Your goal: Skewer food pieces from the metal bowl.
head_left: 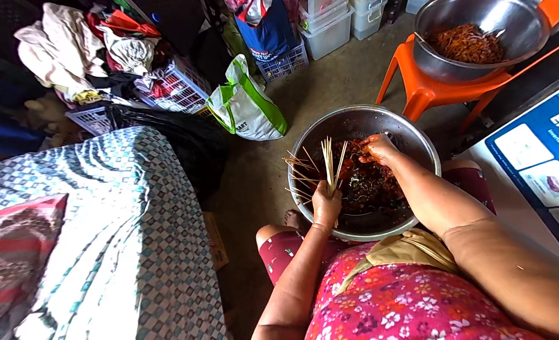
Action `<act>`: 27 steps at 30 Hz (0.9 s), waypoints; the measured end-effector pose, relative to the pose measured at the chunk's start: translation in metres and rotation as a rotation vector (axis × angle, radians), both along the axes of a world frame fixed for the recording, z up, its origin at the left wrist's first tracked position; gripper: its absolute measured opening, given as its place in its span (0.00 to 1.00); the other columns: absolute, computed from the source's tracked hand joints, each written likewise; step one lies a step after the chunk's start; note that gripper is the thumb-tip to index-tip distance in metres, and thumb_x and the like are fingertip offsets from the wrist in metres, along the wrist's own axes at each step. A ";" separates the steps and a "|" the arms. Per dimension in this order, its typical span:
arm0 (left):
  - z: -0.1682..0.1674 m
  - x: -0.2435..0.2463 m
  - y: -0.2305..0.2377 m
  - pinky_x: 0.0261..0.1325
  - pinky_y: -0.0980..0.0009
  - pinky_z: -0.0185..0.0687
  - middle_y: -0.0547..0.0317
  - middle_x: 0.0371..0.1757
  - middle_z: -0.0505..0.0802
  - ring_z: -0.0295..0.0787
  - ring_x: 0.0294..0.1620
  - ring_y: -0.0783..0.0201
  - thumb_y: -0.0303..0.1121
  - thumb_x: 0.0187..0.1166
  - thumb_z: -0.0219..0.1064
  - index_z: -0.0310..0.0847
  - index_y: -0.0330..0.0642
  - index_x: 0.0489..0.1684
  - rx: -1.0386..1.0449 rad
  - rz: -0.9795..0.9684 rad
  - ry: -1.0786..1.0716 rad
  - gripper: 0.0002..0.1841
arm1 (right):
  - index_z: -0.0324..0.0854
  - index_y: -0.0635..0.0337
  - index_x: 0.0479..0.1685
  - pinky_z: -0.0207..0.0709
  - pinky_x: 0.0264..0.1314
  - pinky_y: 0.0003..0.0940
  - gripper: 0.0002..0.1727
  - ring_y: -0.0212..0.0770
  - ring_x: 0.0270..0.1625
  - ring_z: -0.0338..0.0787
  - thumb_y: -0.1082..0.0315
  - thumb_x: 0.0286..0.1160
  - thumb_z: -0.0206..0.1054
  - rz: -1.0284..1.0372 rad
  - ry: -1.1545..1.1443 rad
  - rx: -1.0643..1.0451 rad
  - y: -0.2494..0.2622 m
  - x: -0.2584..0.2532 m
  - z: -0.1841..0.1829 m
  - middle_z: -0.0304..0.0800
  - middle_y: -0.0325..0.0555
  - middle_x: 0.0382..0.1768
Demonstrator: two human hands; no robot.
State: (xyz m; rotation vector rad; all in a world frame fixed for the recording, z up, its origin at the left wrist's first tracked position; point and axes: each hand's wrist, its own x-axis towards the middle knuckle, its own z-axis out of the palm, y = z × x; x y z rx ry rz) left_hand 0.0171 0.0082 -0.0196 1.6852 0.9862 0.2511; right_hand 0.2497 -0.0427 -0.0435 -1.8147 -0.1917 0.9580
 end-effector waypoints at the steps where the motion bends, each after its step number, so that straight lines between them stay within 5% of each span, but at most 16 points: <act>1: 0.000 0.000 0.001 0.28 0.65 0.87 0.54 0.28 0.87 0.86 0.20 0.64 0.26 0.78 0.65 0.77 0.33 0.58 0.007 0.001 0.002 0.13 | 0.78 0.68 0.67 0.87 0.45 0.48 0.22 0.51 0.42 0.90 0.83 0.72 0.63 0.071 -0.107 -0.102 -0.001 0.001 -0.001 0.85 0.63 0.56; 4: -0.002 0.000 0.001 0.29 0.63 0.88 0.53 0.30 0.88 0.87 0.22 0.62 0.26 0.78 0.65 0.77 0.33 0.59 0.010 0.002 0.013 0.14 | 0.78 0.66 0.70 0.83 0.59 0.68 0.28 0.67 0.58 0.90 0.78 0.65 0.72 0.290 -0.399 -0.364 -0.003 0.002 -0.002 0.85 0.71 0.61; 7: -0.003 0.000 0.001 0.29 0.62 0.88 0.52 0.30 0.88 0.87 0.21 0.61 0.27 0.77 0.66 0.78 0.33 0.59 0.018 -0.002 0.028 0.14 | 0.80 0.75 0.61 0.74 0.65 0.76 0.26 0.74 0.66 0.83 0.72 0.62 0.78 0.521 -0.520 -0.589 -0.010 -0.012 0.006 0.84 0.76 0.61; 12: 0.001 0.002 0.003 0.33 0.57 0.89 0.47 0.32 0.89 0.88 0.24 0.57 0.28 0.78 0.67 0.79 0.33 0.60 0.031 -0.010 0.040 0.15 | 0.80 0.74 0.65 0.73 0.73 0.69 0.29 0.67 0.74 0.81 0.62 0.68 0.75 0.792 -0.481 -0.849 -0.010 -0.033 0.017 0.81 0.69 0.70; 27: -0.004 0.001 0.001 0.31 0.58 0.87 0.49 0.29 0.87 0.86 0.22 0.58 0.27 0.78 0.67 0.79 0.33 0.55 0.016 0.004 0.034 0.12 | 0.80 0.68 0.69 0.76 0.71 0.68 0.29 0.62 0.74 0.83 0.61 0.68 0.74 0.808 -0.523 -0.782 -0.009 -0.033 0.009 0.83 0.65 0.70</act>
